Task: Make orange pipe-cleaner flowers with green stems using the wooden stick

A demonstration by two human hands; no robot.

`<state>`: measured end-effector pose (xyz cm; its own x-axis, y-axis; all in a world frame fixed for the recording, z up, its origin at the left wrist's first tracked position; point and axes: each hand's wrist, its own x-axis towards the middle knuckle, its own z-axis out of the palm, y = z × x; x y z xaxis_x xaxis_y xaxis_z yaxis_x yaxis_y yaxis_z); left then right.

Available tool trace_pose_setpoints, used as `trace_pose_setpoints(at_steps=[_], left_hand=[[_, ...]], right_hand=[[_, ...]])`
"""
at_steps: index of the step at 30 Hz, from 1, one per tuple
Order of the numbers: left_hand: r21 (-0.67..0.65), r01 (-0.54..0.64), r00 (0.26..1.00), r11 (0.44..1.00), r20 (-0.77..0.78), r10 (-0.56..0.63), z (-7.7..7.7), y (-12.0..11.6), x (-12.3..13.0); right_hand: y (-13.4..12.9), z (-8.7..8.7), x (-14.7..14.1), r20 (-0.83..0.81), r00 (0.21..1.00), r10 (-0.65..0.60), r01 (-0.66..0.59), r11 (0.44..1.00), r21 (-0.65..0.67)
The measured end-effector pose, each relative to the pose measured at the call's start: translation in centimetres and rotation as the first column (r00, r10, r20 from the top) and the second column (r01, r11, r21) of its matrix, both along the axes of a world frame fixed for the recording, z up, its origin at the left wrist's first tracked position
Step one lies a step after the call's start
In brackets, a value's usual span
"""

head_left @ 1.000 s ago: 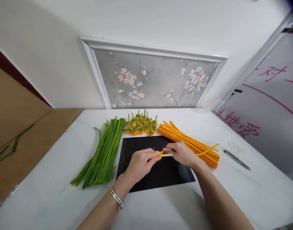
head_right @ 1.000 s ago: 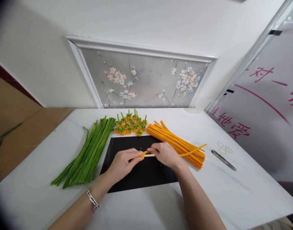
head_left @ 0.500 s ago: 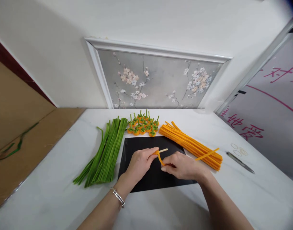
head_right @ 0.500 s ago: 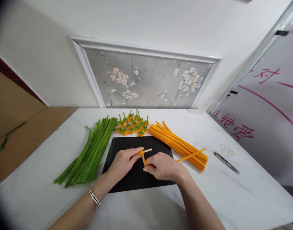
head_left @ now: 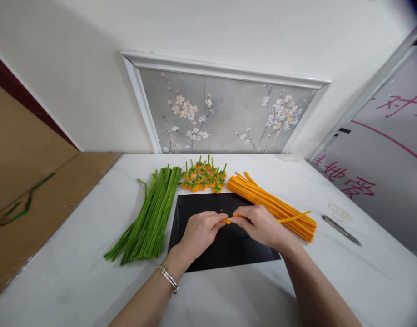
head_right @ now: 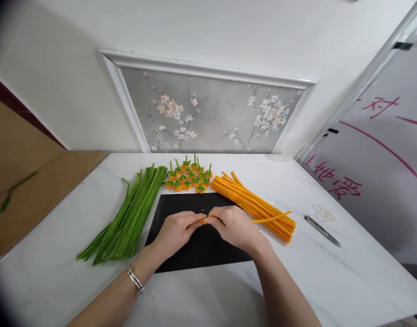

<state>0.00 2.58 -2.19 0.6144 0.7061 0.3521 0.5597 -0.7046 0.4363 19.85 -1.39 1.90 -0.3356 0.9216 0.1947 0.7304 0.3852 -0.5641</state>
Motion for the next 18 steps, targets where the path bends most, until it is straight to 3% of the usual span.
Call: trace_pose_setpoints(at_steps=[8,18], left_hand=[[0.009,0.104,0.995,0.995,-0.002,-0.104,0.5,-0.3,0.3],[-0.051,0.064,0.989,0.997,0.139,-0.056,0.3,-0.5,0.3]], right_hand=[[1.3,-1.4,0.8,-0.138,0.974,-0.182,0.184,0.983,0.002],[2.1,-3.0,1.8,-0.027,0.996,-0.082,0.077,0.982,-0.17]])
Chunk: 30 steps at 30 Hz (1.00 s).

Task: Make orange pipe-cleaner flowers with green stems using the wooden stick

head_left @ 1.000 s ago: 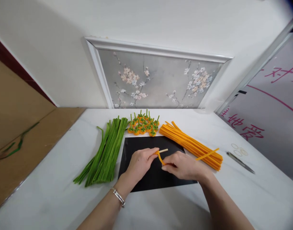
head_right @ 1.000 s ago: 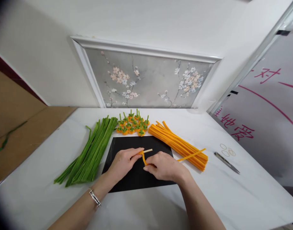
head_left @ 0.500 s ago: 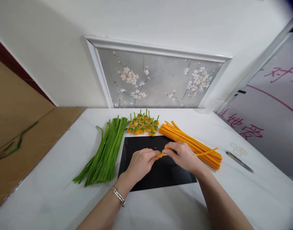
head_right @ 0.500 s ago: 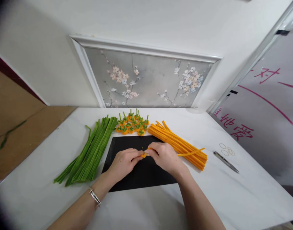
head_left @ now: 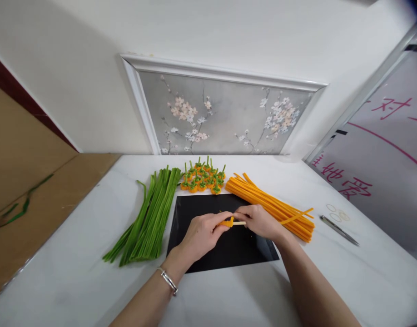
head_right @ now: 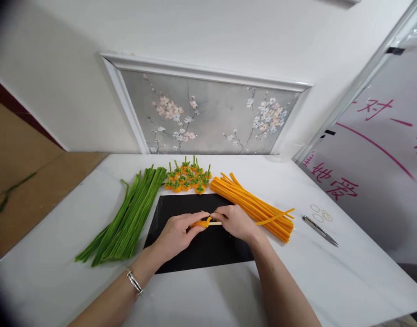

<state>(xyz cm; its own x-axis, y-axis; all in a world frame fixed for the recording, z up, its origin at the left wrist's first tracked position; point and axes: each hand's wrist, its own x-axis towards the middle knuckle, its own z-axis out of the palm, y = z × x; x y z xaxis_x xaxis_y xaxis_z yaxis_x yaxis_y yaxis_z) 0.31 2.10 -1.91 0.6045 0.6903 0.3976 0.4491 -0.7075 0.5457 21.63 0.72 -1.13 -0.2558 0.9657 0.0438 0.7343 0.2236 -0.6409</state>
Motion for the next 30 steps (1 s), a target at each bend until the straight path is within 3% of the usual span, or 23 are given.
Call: trace_pose_setpoints(at_steps=[10,13,17,25,30], left_hand=[[-0.001,-0.134,0.991,0.991,-0.028,0.134,0.0,0.3,-0.1],[-0.024,-0.138,0.99,0.99,-0.017,0.138,0.1,0.4,-0.1],[-0.056,-0.136,0.991,0.989,0.013,0.137,0.2,0.4,0.0],[-0.206,-0.039,0.992,0.978,0.112,0.063,0.8,0.3,0.1],[-0.232,-0.033,0.991,0.972,0.118,0.061,1.4,0.3,0.0]], right_hand=[[-1.8,1.5,-1.0,0.078,0.974,0.212,-0.202,0.972,-0.121],[-1.7,1.4,-0.9,0.048,0.989,0.136,-0.128,0.981,-0.146],[-1.5,1.6,-1.3,-0.141,0.99,-0.009,-0.011,0.99,-0.14],[-1.6,2.1,-2.7,-0.067,0.998,-0.014,0.02,0.996,0.088],[-1.4,1.6,-2.7,-0.084,0.996,-0.032,0.038,0.997,0.07]])
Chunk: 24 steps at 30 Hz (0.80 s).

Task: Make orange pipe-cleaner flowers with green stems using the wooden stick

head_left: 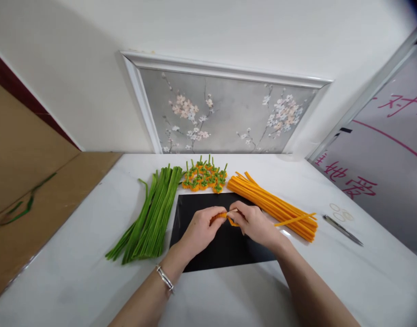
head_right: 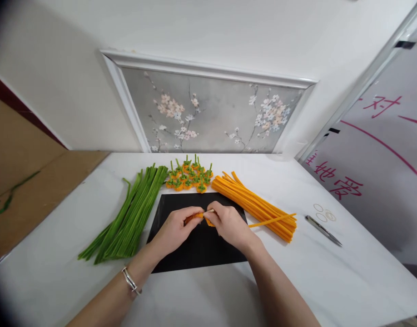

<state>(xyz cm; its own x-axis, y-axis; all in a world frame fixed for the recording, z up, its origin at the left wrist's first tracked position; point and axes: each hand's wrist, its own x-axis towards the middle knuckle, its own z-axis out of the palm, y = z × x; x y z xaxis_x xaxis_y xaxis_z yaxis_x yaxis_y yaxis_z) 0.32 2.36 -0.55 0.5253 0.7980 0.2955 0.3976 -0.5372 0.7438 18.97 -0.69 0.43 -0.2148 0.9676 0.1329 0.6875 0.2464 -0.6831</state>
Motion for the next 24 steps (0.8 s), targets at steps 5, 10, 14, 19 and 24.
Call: trace_pose_setpoints(at_steps=[5,10,14,19,24], left_hand=[[0.031,-0.077,0.996,0.997,0.04,0.076,0.2,0.3,-0.3],[0.081,-0.112,0.994,0.99,0.03,0.11,-0.2,0.5,-0.5],[0.124,-0.099,0.995,0.987,-0.012,0.102,-0.5,0.5,-0.7],[0.175,-0.079,0.989,0.981,-0.113,0.1,-0.7,0.3,-0.7],[0.22,-0.004,0.978,0.975,-0.201,0.049,-0.3,-0.2,-0.4]], right_hand=[[-0.3,0.0,0.2,0.132,0.987,0.089,-0.08,0.994,-0.076],[-1.1,0.6,-0.5,0.297,0.935,0.195,-0.193,0.981,-0.037],[-1.6,1.2,-0.7,0.318,0.929,0.188,-0.208,0.978,0.029],[-1.3,1.2,-0.6,0.238,0.962,0.134,-0.171,0.975,0.141],[-0.7,0.5,-0.1,0.076,0.997,0.013,-0.034,0.959,0.28]])
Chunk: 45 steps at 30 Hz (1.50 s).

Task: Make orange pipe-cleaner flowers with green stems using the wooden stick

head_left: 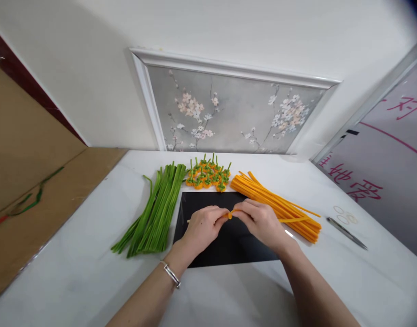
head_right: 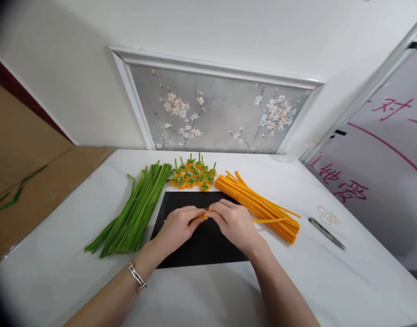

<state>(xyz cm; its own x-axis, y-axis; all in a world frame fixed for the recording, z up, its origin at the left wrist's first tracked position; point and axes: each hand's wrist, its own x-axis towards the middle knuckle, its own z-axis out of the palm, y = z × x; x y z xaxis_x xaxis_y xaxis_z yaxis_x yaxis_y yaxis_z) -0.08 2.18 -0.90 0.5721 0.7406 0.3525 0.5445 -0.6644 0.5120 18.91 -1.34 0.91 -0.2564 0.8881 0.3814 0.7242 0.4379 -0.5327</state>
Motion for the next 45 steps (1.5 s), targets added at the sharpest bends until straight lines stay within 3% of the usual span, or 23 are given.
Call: trace_pose_setpoints(at_steps=[5,13,22,29,37,45], left_hand=[[0.035,0.075,0.997,0.997,-0.013,-0.075,0.4,-0.3,0.2],[0.024,0.118,0.988,0.993,0.095,-0.119,0.5,-0.5,0.4],[-0.06,0.066,0.98,0.996,0.193,-0.054,-0.3,-0.4,0.3],[-0.051,0.064,0.985,0.997,0.167,-0.054,-0.2,-0.2,0.3],[-0.055,0.041,0.994,0.998,0.106,-0.035,-0.4,0.0,0.2],[-0.03,0.017,0.998,0.999,0.067,-0.015,-0.7,0.3,0.0]], right_hand=[[0.6,-0.2,0.8,-0.118,0.986,-0.115,0.117,0.993,0.012],[1.4,-1.0,1.8,-0.104,0.988,-0.111,0.1,0.989,-0.111],[0.9,-1.0,2.0,0.064,0.996,0.059,-0.035,0.948,-0.315],[0.0,-0.1,1.3,0.142,0.976,0.165,-0.105,0.928,-0.358],[-0.9,0.9,1.0,0.218,0.953,0.212,-0.134,0.936,-0.326],[-1.1,1.8,0.9,0.198,0.97,0.144,-0.114,0.982,-0.153]])
